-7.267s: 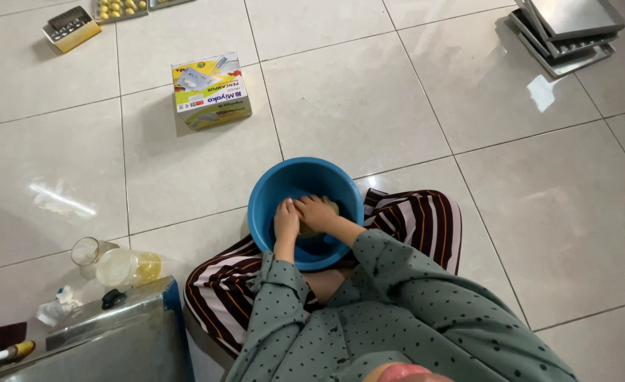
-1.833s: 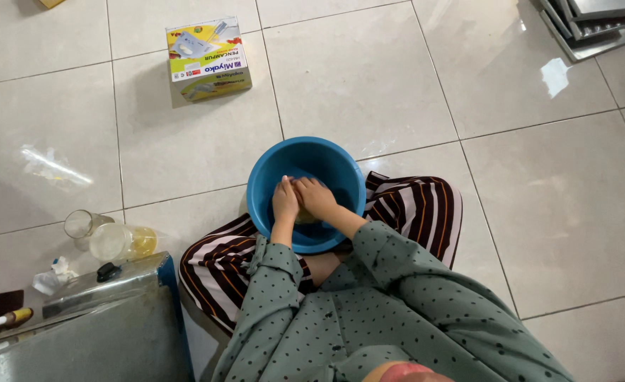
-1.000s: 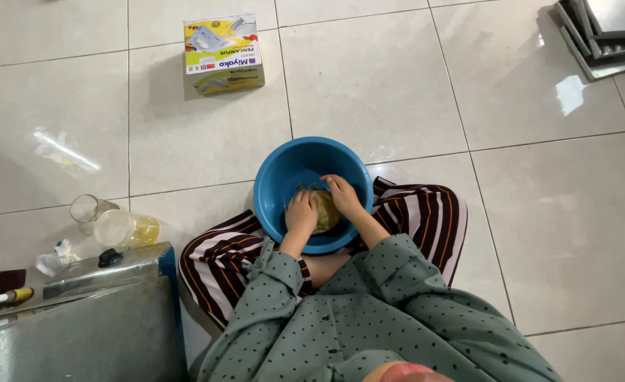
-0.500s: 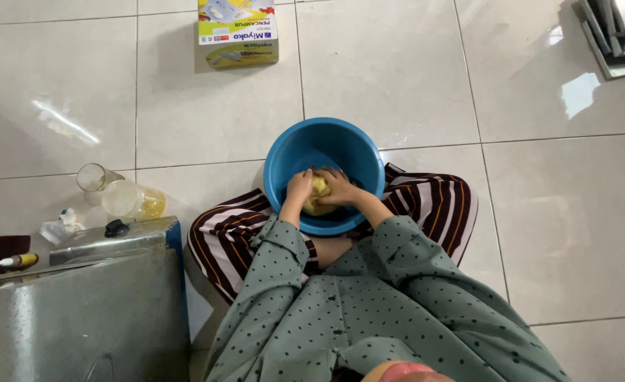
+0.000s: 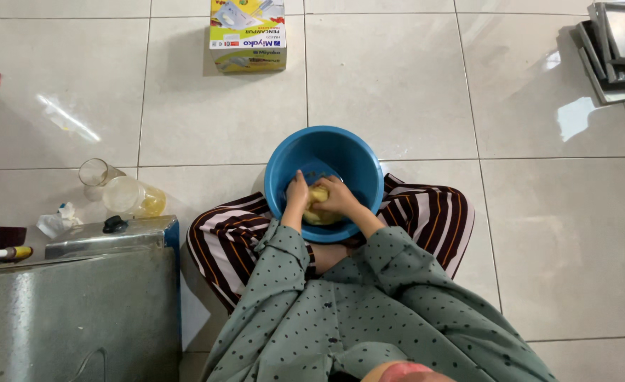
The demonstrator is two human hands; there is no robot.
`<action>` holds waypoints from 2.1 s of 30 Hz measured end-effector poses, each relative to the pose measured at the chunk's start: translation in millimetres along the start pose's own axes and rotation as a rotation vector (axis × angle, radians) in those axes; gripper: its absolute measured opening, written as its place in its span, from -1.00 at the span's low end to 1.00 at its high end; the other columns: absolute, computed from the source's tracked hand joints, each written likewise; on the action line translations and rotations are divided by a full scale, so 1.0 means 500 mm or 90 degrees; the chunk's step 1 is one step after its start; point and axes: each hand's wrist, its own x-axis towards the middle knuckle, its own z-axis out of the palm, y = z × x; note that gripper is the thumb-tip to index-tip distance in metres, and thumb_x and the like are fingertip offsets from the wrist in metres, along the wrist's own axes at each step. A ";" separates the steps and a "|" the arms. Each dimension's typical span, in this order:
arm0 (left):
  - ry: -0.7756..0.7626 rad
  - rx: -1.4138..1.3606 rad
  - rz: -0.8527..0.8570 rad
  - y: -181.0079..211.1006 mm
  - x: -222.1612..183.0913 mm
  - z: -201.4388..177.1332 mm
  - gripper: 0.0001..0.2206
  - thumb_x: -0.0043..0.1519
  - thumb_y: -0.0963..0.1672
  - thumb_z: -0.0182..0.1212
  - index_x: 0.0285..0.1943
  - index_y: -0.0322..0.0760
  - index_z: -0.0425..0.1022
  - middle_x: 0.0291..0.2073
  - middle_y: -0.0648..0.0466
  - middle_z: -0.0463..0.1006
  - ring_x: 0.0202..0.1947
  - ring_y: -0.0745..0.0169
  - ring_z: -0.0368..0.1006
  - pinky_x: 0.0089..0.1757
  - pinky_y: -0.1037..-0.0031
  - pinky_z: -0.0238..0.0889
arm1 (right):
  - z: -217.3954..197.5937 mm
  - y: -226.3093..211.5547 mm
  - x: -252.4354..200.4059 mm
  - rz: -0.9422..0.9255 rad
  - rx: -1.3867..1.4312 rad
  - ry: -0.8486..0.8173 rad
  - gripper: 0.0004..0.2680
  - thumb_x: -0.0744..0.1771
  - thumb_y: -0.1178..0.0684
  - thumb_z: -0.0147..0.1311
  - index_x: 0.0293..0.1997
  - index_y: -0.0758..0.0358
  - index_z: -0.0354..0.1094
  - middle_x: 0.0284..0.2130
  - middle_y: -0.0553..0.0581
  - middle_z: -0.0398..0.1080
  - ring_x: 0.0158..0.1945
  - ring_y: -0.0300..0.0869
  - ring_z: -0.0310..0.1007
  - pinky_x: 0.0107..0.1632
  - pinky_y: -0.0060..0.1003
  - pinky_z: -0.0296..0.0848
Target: The person kneads a ball of yellow dough by hand in a blue basin while sitting on the floor.
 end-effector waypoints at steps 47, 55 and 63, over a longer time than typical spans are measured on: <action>0.023 -0.383 -0.088 0.016 0.012 0.010 -0.40 0.32 0.19 -0.55 0.36 -0.08 0.14 0.38 -0.09 -0.08 0.38 -0.08 -0.22 0.29 0.16 -0.31 | 0.022 -0.032 0.074 -0.205 -0.453 0.421 -0.85 0.29 -0.17 -0.17 -0.29 -0.13 0.34 -0.34 0.01 0.31 -0.13 -0.09 0.38 -0.10 0.06 0.31; 0.093 -0.359 -0.054 -0.015 0.031 0.037 -0.41 0.33 0.16 -0.51 0.30 -0.15 0.25 0.31 -0.15 0.11 0.33 -0.12 -0.04 0.26 0.19 -0.19 | -0.068 -0.116 0.054 0.075 -0.361 -0.278 -0.50 0.20 -0.40 -0.24 0.23 -0.16 -0.11 0.10 0.16 0.12 0.20 0.14 0.11 0.05 0.27 0.16; 0.064 -0.284 -0.124 0.013 -0.002 0.012 -0.40 0.31 0.16 -0.50 0.34 -0.18 0.17 0.33 -0.09 0.11 0.34 -0.03 -0.03 0.26 0.26 -0.15 | -0.003 -0.106 -0.043 -0.007 -0.416 -0.066 -0.33 0.09 -0.47 0.08 0.23 -0.07 -0.05 -0.02 0.11 0.11 0.13 0.10 0.10 -0.02 0.22 0.16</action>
